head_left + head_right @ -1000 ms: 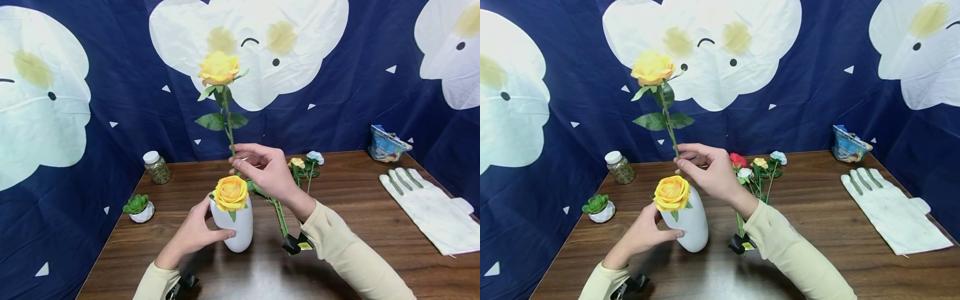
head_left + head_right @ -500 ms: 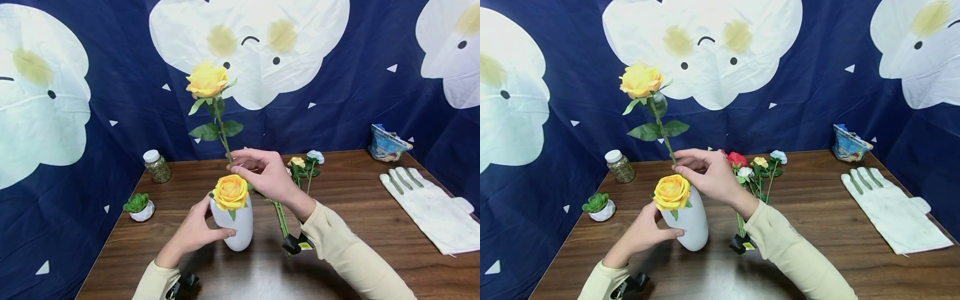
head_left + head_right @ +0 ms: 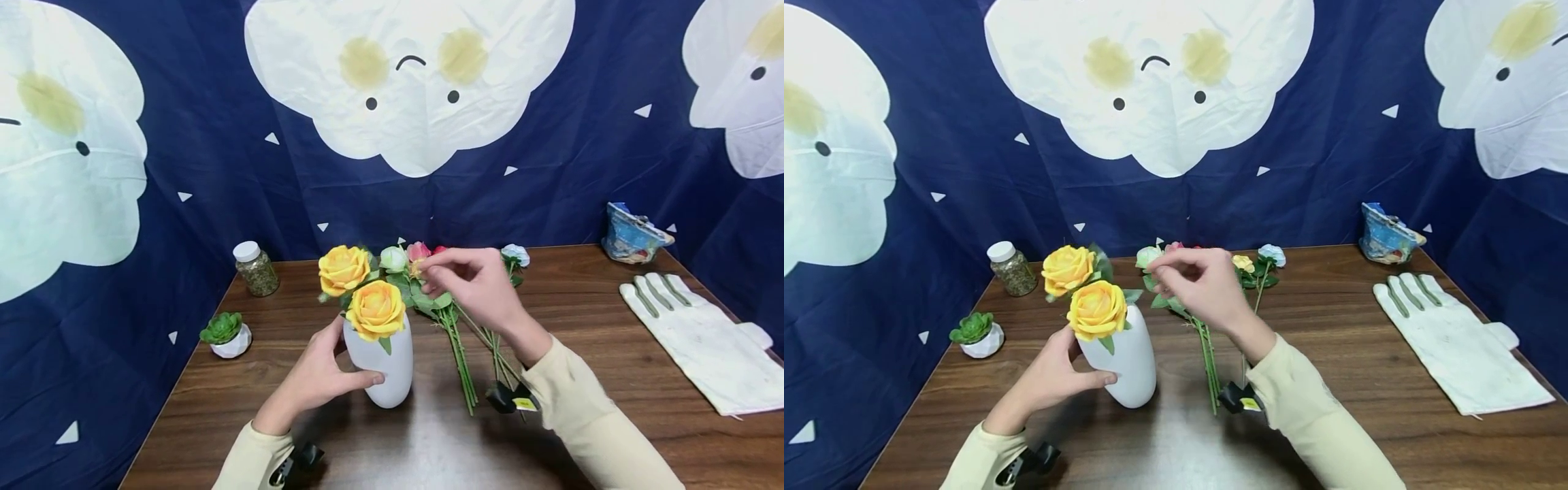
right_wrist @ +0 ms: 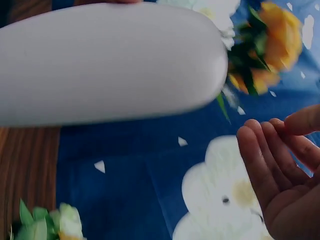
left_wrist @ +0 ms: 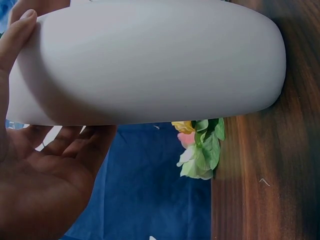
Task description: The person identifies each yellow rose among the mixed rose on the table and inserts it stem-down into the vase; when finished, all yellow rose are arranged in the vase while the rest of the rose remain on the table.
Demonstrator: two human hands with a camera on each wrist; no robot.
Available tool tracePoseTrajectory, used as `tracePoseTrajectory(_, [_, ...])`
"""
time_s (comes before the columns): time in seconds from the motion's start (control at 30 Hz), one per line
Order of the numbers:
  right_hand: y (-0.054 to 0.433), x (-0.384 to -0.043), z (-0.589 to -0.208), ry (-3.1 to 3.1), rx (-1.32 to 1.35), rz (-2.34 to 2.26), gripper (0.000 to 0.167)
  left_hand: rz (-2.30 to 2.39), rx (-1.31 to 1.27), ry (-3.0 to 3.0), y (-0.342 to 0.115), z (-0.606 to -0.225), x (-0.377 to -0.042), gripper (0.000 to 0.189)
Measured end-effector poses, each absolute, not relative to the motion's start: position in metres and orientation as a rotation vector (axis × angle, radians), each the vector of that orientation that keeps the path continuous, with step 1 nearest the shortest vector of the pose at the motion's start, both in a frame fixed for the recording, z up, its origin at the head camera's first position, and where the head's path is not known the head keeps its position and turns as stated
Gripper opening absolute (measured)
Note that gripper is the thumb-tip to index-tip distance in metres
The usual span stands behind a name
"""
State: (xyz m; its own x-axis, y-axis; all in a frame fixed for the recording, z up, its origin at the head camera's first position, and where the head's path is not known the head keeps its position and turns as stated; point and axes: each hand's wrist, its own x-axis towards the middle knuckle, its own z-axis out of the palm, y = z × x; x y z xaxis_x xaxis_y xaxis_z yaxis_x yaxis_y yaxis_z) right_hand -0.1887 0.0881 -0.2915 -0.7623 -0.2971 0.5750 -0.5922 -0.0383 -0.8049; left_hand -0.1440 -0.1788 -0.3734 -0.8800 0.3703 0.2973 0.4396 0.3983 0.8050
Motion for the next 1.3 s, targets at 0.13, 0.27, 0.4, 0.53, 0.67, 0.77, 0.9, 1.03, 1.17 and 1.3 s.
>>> tracePoseTrajectory(0.13, [0.119,-0.191,-0.296,-1.9,0.836,1.947,0.013,-1.494,-0.74,-2.573,-0.179,-0.374,-0.145,0.076])
tracePoseTrajectory(0.27, [0.15,-0.191,-0.302,-1.787,0.692,2.061,0.019,-1.5,-0.724,-2.584,-0.178,-0.372,-0.144,0.077])
tracePoseTrajectory(0.4, [0.174,-0.193,-0.307,-1.707,0.59,2.112,0.032,-1.506,-0.723,-2.591,-0.177,-0.372,-0.144,0.077])
tracePoseTrajectory(0.53, [0.187,-0.197,-0.309,-1.711,0.506,2.103,0.031,-1.502,-0.714,-2.596,-0.178,-0.372,-0.144,0.076])
tracePoseTrajectory(0.67, [0.192,-0.202,-0.314,-1.773,0.449,2.078,0.029,-1.495,-0.712,-2.607,-0.179,-0.373,-0.144,0.075])
tracePoseTrajectory(0.77, [0.193,-0.206,-0.318,-1.861,0.365,2.028,0.026,-1.497,-0.725,-2.598,-0.179,-0.373,-0.144,0.075])
tracePoseTrajectory(0.9, [0.195,-0.214,-0.325,-1.977,0.187,1.989,0.026,-1.496,-0.732,-2.588,-0.179,-0.374,-0.144,0.075])
tracePoseTrajectory(1.03, [0.198,-0.224,-0.334,-2.106,0.044,1.971,0.019,-1.494,-0.73,-2.59,-0.18,-0.373,-0.144,0.074])
tracePoseTrajectory(1.17, [0.201,-0.232,-0.346,-2.243,0.005,1.95,0.024,-1.498,-0.732,-2.59,-0.18,-0.373,-0.144,0.074])
tracePoseTrajectory(1.3, [0.199,-0.237,-0.357,-2.349,0.006,1.954,0.024,-1.5,-0.718,-2.602,-0.179,-0.373,-0.144,0.076])
